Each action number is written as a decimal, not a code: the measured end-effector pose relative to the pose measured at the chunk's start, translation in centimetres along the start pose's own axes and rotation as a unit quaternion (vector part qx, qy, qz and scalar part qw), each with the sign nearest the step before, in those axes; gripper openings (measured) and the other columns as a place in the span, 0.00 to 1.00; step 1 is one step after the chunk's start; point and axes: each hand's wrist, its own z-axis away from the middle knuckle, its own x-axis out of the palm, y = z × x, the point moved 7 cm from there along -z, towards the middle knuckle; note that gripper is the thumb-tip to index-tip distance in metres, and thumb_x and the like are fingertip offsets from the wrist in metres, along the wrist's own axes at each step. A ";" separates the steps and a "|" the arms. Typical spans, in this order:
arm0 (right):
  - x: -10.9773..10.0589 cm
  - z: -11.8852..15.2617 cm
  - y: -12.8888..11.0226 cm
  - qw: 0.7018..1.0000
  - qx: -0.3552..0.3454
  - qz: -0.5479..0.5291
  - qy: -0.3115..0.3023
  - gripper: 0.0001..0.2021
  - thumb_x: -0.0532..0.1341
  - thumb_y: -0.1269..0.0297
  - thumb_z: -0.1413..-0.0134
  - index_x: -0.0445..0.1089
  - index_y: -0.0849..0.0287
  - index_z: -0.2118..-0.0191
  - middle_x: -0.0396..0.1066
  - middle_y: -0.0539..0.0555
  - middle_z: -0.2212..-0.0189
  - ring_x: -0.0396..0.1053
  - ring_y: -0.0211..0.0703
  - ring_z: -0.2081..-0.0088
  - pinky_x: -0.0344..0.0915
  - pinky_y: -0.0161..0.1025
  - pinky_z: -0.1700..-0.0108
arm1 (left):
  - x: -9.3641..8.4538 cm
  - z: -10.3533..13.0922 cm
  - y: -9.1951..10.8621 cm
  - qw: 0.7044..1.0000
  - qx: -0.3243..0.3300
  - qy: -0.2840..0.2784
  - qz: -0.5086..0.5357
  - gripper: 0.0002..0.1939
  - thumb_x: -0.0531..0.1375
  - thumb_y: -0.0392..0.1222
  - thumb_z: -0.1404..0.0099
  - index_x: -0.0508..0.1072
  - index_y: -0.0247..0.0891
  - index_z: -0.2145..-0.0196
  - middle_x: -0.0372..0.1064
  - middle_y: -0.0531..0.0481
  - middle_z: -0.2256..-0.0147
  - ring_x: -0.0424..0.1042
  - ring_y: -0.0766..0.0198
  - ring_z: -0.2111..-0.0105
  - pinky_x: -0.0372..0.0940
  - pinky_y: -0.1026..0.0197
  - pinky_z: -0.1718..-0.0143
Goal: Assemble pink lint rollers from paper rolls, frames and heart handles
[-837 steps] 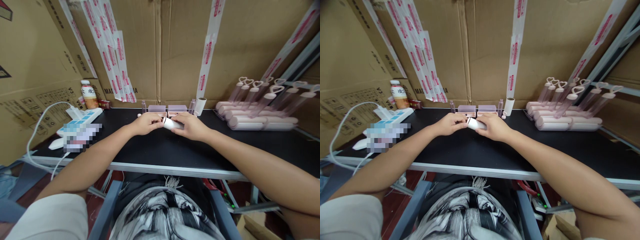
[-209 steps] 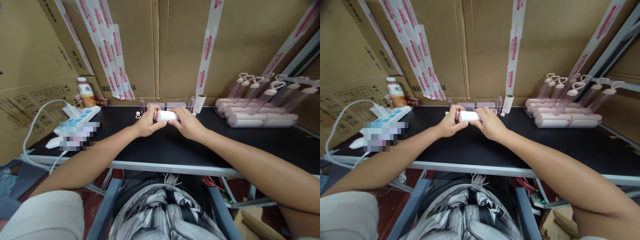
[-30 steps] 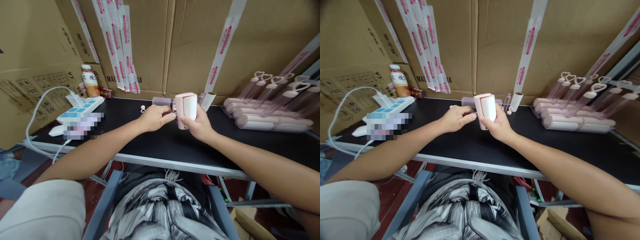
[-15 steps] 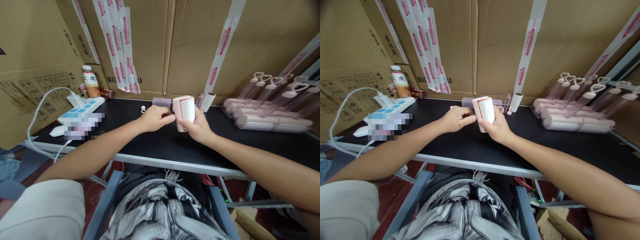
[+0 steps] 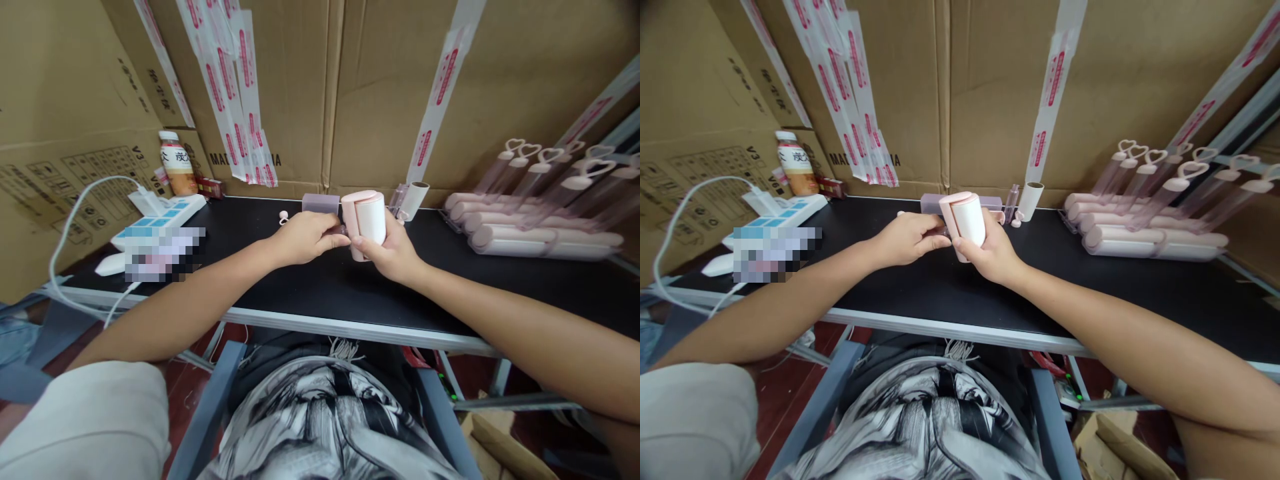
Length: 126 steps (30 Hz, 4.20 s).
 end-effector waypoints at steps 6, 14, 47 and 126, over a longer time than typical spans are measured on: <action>0.7 0.4 0.3 1.000 0.006 -0.011 -0.005 0.29 0.67 0.38 0.43 0.66 0.55 0.47 0.73 0.58 0.55 0.71 0.54 0.56 0.71 0.53 0.50 | 0.6 0.0 -0.1 1.000 0.001 -0.028 -0.004 0.22 0.56 0.60 0.26 0.74 0.36 0.61 0.79 0.44 0.63 0.77 0.56 0.65 0.62 0.59 0.65; -0.2 -1.2 1.8 0.998 -0.001 0.060 -0.013 0.38 0.67 0.43 0.42 0.56 0.55 0.34 0.69 0.64 0.42 0.70 0.59 0.45 0.70 0.57 0.44 | 0.2 -0.6 -1.3 0.993 -0.093 0.016 0.076 0.19 0.60 0.57 0.30 0.72 0.37 0.68 0.73 0.51 0.72 0.70 0.63 0.72 0.58 0.60 0.68; 0.0 -1.1 -2.4 0.925 -0.130 0.317 -0.164 0.14 0.63 0.64 0.41 0.73 0.57 0.49 0.78 0.58 0.62 0.72 0.56 0.60 0.67 0.51 0.50 | -0.9 2.4 -14.2 0.897 -0.401 -0.102 -0.154 0.47 0.61 0.74 0.40 0.64 0.34 0.36 0.71 0.25 0.41 0.73 0.32 0.43 0.67 0.43 0.48; 1.1 0.3 -1.9 0.885 0.000 0.286 -0.368 0.13 0.58 0.56 0.29 0.73 0.60 0.57 0.76 0.55 0.67 0.69 0.43 0.68 0.55 0.38 0.66 | 2.7 0.1 -1.4 0.930 -0.114 -0.144 0.318 0.21 0.67 0.54 0.33 0.83 0.32 0.55 0.75 0.49 0.73 0.69 0.70 0.77 0.65 0.69 0.77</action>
